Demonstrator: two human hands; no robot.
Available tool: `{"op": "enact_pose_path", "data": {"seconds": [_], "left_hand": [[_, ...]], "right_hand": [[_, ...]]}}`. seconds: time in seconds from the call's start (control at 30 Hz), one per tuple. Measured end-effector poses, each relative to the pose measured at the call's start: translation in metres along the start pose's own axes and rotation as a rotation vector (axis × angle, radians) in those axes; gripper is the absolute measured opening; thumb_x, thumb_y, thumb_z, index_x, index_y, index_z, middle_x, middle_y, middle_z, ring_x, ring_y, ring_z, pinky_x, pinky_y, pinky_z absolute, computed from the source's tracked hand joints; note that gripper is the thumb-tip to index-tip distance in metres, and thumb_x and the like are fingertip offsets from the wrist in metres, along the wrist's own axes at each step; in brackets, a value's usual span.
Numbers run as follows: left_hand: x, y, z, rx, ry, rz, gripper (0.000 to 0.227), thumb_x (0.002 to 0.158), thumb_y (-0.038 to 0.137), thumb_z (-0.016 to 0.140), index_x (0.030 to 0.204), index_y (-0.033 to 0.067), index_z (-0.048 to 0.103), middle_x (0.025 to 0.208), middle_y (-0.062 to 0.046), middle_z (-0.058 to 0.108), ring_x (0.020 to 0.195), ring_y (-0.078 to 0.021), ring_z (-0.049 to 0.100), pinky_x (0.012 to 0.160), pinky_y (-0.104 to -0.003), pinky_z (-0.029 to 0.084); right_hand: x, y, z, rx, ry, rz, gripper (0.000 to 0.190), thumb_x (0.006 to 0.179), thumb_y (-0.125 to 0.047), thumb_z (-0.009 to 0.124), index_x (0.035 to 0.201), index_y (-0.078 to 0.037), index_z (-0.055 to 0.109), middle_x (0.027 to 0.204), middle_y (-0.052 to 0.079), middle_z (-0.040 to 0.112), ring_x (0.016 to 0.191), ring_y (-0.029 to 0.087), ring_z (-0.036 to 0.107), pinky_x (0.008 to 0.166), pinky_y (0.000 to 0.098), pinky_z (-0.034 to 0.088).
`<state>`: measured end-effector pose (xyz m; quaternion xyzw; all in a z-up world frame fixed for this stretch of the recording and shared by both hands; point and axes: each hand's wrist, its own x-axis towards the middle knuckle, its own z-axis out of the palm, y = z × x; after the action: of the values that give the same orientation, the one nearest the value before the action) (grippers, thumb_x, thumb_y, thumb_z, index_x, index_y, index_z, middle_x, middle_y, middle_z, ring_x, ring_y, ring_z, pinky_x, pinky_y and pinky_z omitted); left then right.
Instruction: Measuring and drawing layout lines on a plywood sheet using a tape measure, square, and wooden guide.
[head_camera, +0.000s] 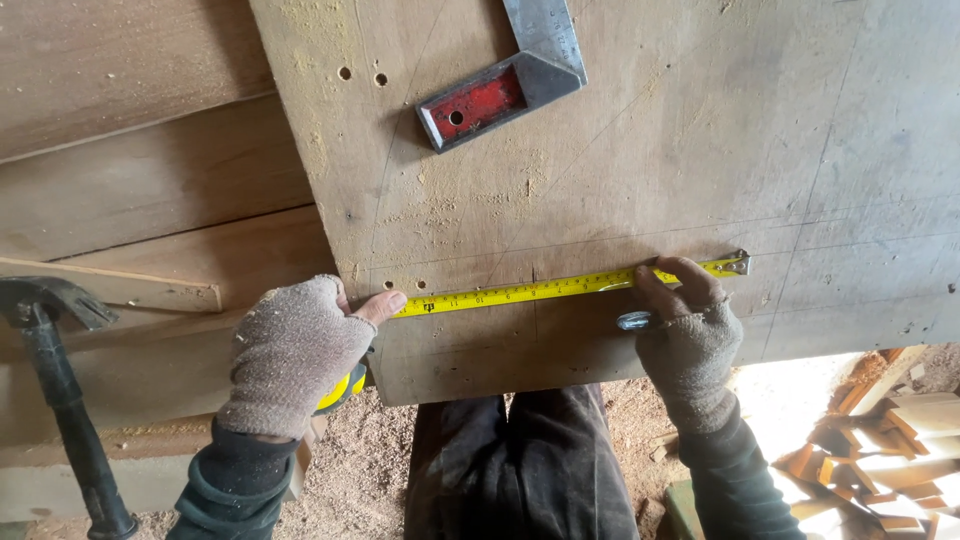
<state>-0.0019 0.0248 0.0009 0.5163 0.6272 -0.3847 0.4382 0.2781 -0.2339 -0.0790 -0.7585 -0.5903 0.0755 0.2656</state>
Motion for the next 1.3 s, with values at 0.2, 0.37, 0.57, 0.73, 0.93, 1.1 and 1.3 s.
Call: {"op": "enact_pose_path", "data": {"seconds": [0.2,0.37,0.57,0.73,0.93,1.1,1.3], "left_hand": [[-0.001,-0.002,0.000,-0.002,0.010,0.021,0.065,0.089,0.072,0.065,0.093,0.0071,0.074,0.084,-0.019,0.078,0.086,-0.0325,0.080,0.081,-0.045,0.058],[-0.002,-0.002,0.003,-0.025,0.033,0.036,0.067,0.087,0.070,0.067,0.095,0.0036,0.074,0.089,-0.023,0.077,0.093,-0.0375,0.078,0.081,-0.046,0.059],[-0.002,-0.002,0.004,-0.053,0.067,0.053,0.067,0.086,0.069,0.069,0.093,0.0021,0.074,0.085,-0.025,0.075,0.088,-0.0382,0.078,0.079,-0.047,0.059],[0.009,-0.016,0.023,0.076,0.161,0.089,0.067,0.086,0.075,0.065,0.078,0.0079,0.065,0.075,-0.018,0.070,0.082,-0.0377,0.071,0.073,-0.049,0.050],[0.002,-0.010,0.018,0.076,0.169,0.082,0.067,0.086,0.076,0.065,0.077,0.0099,0.064,0.076,-0.016,0.070,0.083,-0.0366,0.070,0.074,-0.048,0.050],[0.006,-0.019,0.024,0.039,0.130,0.061,0.068,0.086,0.076,0.066,0.084,0.0079,0.068,0.083,-0.021,0.072,0.091,-0.0395,0.073,0.080,-0.050,0.053],[0.013,-0.023,0.030,0.186,0.351,0.176,0.072,0.085,0.078,0.066,0.061,0.0122,0.053,0.058,-0.013,0.062,0.068,-0.0399,0.063,0.060,-0.051,0.043]], "right_hand": [[0.002,-0.003,0.000,-0.002,-0.018,0.021,0.033,0.090,0.016,0.074,0.116,-0.005,0.077,0.123,0.018,0.064,0.093,0.030,0.072,0.084,0.0388,0.062],[0.001,-0.001,-0.001,-0.007,-0.035,0.025,0.034,0.090,0.013,0.076,0.117,-0.007,0.076,0.125,0.017,0.064,0.089,0.027,0.072,0.083,0.0376,0.061],[0.007,-0.011,-0.009,-0.067,-0.067,0.041,0.029,0.087,0.014,0.076,0.111,-0.003,0.077,0.128,0.019,0.064,0.081,0.027,0.072,0.082,0.0397,0.062],[-0.003,-0.019,-0.050,0.329,0.075,0.257,0.028,0.103,-0.009,0.056,0.123,0.010,0.064,0.131,0.025,0.064,0.102,0.029,0.073,0.090,0.0275,0.061],[0.007,-0.015,-0.036,0.874,0.028,0.218,0.035,0.110,-0.046,0.031,0.139,-0.065,0.037,0.100,0.028,0.070,0.076,0.037,0.067,0.081,0.0491,0.052],[0.064,-0.057,-0.001,0.806,-0.254,0.223,0.027,0.095,-0.023,0.068,0.101,0.003,0.076,0.089,0.021,0.078,0.078,0.024,0.080,0.071,0.0323,0.066],[0.079,-0.065,0.008,0.658,-0.333,0.080,0.017,0.097,-0.007,0.065,0.112,0.001,0.071,0.105,0.017,0.075,0.091,0.026,0.074,0.080,0.0310,0.060]]}}
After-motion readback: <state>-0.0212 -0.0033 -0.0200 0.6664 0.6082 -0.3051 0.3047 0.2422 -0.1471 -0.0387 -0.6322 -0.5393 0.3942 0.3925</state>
